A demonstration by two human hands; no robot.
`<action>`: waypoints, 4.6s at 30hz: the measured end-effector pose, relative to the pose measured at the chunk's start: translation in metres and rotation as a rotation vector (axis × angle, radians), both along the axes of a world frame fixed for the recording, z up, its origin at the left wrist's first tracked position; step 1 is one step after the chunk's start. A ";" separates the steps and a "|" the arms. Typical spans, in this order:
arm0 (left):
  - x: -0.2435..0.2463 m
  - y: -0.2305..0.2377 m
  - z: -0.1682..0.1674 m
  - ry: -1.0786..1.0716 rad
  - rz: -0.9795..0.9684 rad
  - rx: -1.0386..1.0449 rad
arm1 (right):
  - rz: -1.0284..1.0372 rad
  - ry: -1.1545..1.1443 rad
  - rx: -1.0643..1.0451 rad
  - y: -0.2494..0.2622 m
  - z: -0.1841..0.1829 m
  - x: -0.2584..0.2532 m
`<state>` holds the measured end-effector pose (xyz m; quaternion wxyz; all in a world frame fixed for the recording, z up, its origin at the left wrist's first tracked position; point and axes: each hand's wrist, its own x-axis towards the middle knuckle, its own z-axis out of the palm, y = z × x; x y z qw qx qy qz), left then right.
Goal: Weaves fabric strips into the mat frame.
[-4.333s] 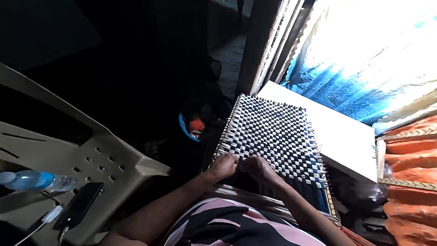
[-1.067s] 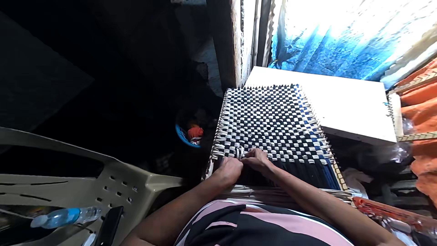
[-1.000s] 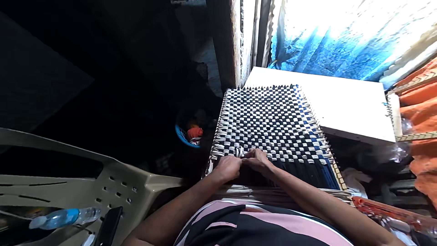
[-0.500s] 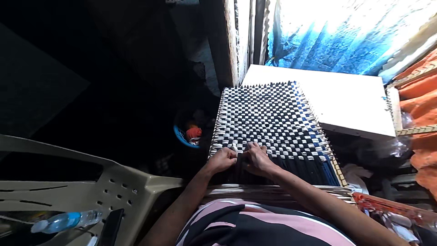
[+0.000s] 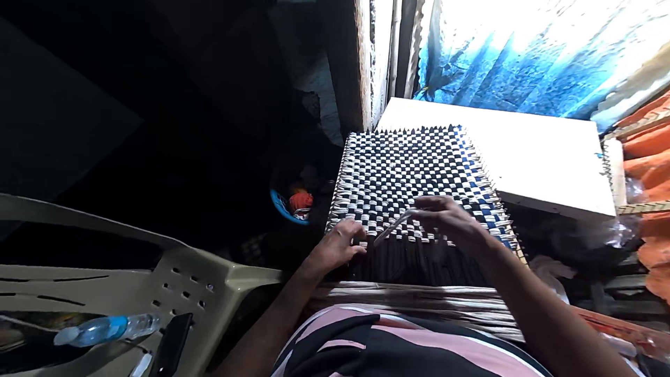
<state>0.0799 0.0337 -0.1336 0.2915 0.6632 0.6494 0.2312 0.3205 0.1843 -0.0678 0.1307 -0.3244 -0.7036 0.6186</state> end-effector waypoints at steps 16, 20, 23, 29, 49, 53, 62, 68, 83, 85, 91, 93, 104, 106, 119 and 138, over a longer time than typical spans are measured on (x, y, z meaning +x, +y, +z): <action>-0.024 0.020 0.003 -0.058 0.072 -0.176 | 0.639 -0.196 0.110 0.023 -0.024 0.075; -0.033 0.016 0.003 -0.044 0.106 -0.177 | 0.835 -0.151 0.107 0.005 -0.013 0.068; -0.036 0.010 0.006 0.009 0.082 -0.173 | 0.684 -0.212 0.137 0.021 -0.018 0.078; -0.030 0.001 -0.003 0.149 -0.017 -0.055 | 0.257 -0.380 0.239 0.042 -0.035 0.078; -0.040 0.000 -0.008 0.170 -0.166 0.009 | -0.065 -0.619 0.349 0.061 -0.064 0.048; -0.022 -0.003 -0.015 0.390 -0.058 0.137 | 0.178 -0.558 0.282 0.048 -0.038 0.064; 0.010 0.034 0.023 -0.220 -0.174 0.090 | 0.308 -0.334 0.545 0.004 0.024 0.068; 0.059 0.046 0.041 -0.551 -0.307 0.078 | 0.307 -0.349 0.731 -0.014 0.053 0.044; 0.040 0.046 0.055 -0.683 0.135 0.138 | 0.353 -0.084 0.492 0.030 0.039 -0.024; 0.033 0.044 0.055 -0.668 0.164 0.142 | 0.303 -0.056 0.484 0.027 0.036 -0.030; 0.002 0.038 0.039 -0.729 0.499 0.176 | -0.019 -0.217 0.878 -0.004 -0.022 -0.035; -0.003 0.038 0.037 -0.899 0.621 0.120 | 0.153 -0.302 0.770 -0.016 -0.044 -0.034; 0.008 0.043 0.027 -1.170 0.661 0.021 | 0.368 -0.648 0.791 -0.047 -0.078 -0.036; 0.022 0.044 0.022 -1.077 0.584 0.000 | 0.350 -0.644 0.808 -0.049 -0.084 -0.035; 0.077 0.012 -0.005 0.576 -0.347 -0.292 | 0.229 -0.602 0.320 -0.032 -0.081 -0.036; 0.036 0.033 -0.018 -0.385 0.022 -0.487 | 0.335 -0.607 0.458 -0.039 -0.076 -0.031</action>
